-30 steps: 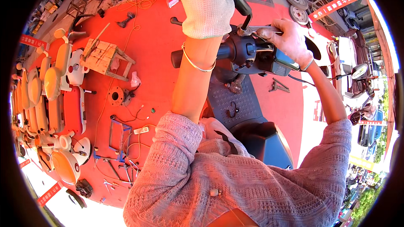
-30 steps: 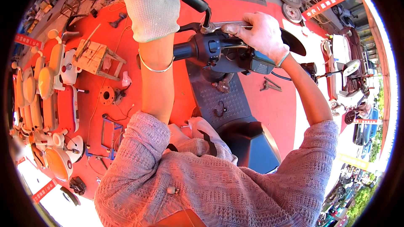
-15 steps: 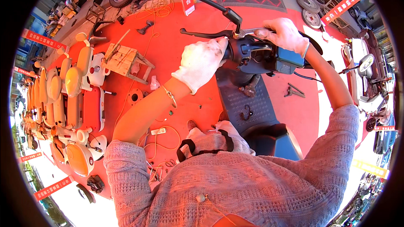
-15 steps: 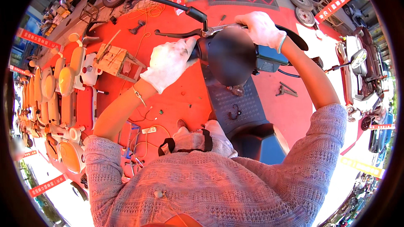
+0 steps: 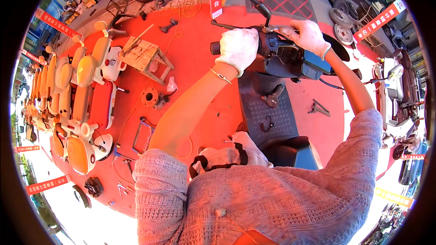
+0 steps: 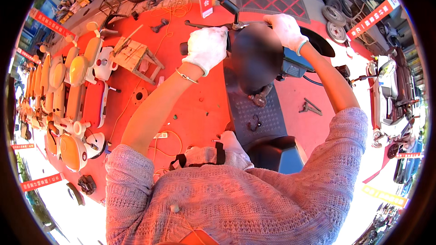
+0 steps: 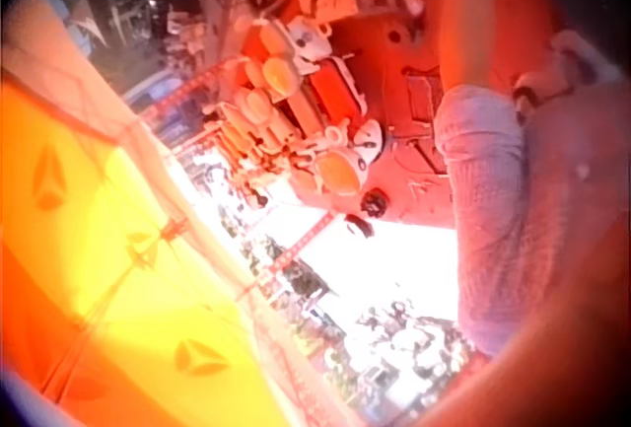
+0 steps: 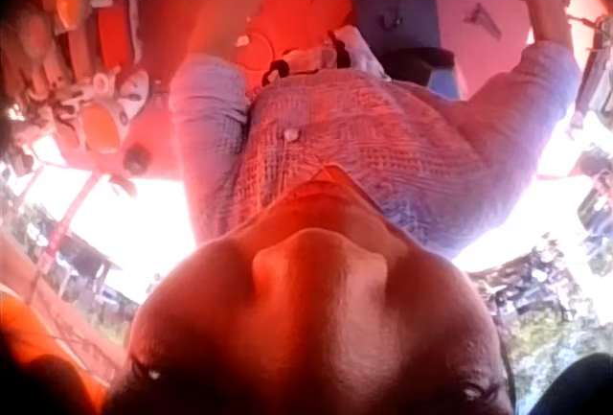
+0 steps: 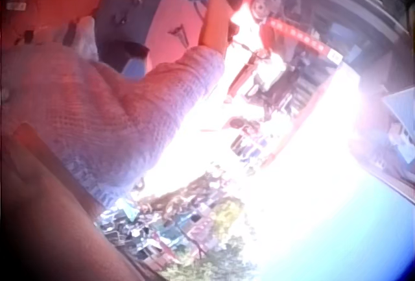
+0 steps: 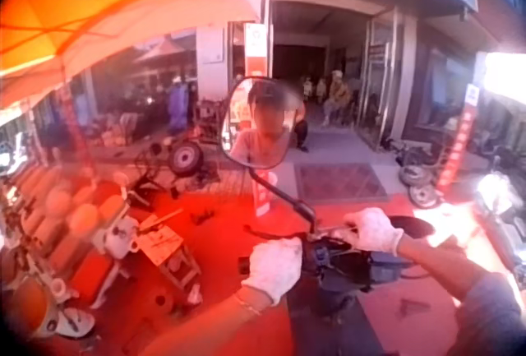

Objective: The person repairs a scooter by first working on the internal wiring under the seat and then installing a rearview mirror on the handlebar. They use a wrench to tighten the mirror mount and adjust the mirror's angle.

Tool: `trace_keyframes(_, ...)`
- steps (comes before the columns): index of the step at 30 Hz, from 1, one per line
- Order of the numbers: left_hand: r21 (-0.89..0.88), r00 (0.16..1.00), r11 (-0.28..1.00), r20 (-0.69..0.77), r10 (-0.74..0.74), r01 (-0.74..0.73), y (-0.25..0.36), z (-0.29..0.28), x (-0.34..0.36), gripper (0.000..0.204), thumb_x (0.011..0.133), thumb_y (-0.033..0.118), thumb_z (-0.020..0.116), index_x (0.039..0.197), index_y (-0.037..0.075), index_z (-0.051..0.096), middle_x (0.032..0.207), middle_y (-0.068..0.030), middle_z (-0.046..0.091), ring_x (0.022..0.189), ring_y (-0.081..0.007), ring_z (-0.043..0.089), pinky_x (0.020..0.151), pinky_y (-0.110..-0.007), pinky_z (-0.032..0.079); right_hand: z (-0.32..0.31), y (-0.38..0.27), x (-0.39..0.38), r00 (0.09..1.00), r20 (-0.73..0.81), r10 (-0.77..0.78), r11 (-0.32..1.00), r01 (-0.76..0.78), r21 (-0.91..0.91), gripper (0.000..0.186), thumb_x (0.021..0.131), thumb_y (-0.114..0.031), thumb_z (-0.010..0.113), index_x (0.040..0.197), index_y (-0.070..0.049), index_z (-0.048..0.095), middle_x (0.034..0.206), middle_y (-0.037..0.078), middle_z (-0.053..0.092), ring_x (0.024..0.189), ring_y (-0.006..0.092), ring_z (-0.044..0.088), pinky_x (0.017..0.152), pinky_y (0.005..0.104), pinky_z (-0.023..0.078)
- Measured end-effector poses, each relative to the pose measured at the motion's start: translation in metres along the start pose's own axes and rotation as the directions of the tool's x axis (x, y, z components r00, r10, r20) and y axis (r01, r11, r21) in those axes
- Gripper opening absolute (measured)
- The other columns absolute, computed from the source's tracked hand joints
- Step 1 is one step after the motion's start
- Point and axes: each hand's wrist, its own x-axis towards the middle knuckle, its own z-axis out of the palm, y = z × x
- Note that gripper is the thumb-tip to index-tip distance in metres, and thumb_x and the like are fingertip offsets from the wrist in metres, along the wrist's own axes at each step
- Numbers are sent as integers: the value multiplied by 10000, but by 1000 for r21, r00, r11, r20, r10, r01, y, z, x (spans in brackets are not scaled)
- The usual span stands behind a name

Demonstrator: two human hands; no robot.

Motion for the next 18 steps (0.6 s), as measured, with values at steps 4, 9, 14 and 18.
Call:
trace_keyframes(4, 25, 999, 1000, -53, 1, 0, 0, 6, 8, 113, 780, 170, 576, 835, 96, 641, 749, -81, 666, 745, -243, 668, 604, -397, 512, 3, -1, -3, 998, -19, 58, 998, -57, 39, 352, 789, -364, 560, 781, -13, 546, 711, 213, 574, 732, 413, 545, 664, 447, 431)
trace_keyframes(9, -3, 994, 999, -95, -47, 46, 1, 7, 9, 109, 766, 179, 596, 816, 102, 655, 734, -79, 665, 719, -236, 667, 594, -385, 506, 4, -2, -3, 994, -80, 69, 998, -69, 10, 340, 803, -361, 560, 807, -21, 570, 732, 214, 584, 756, 417, 550, 680, 454, 436)
trace_keyframes(14, 7, 992, 998, -109, -62, 63, 4, 12, 15, 107, 757, 175, 610, 820, 105, 661, 736, -71, 666, 723, -237, 666, 595, -380, 507, 6, 2, -5, 990, -91, 103, 994, -106, -33, 379, 820, -402, 560, 811, -26, 603, 718, 203, 588, 731, 398, 566, 661, 446, 436)
trace_keyframes(18, 12, 989, 998, -131, -63, 65, -4, 6, 20, 106, 765, 176, 608, 823, 110, 668, 740, -68, 668, 726, -236, 667, 619, -373, 511, 5, -14, -4, 973, -169, 156, 987, -161, -20, 529, 857, -521, 528, 765, -7, 611, 635, 192, 556, 647, 372, 565, 601, 429, 426)
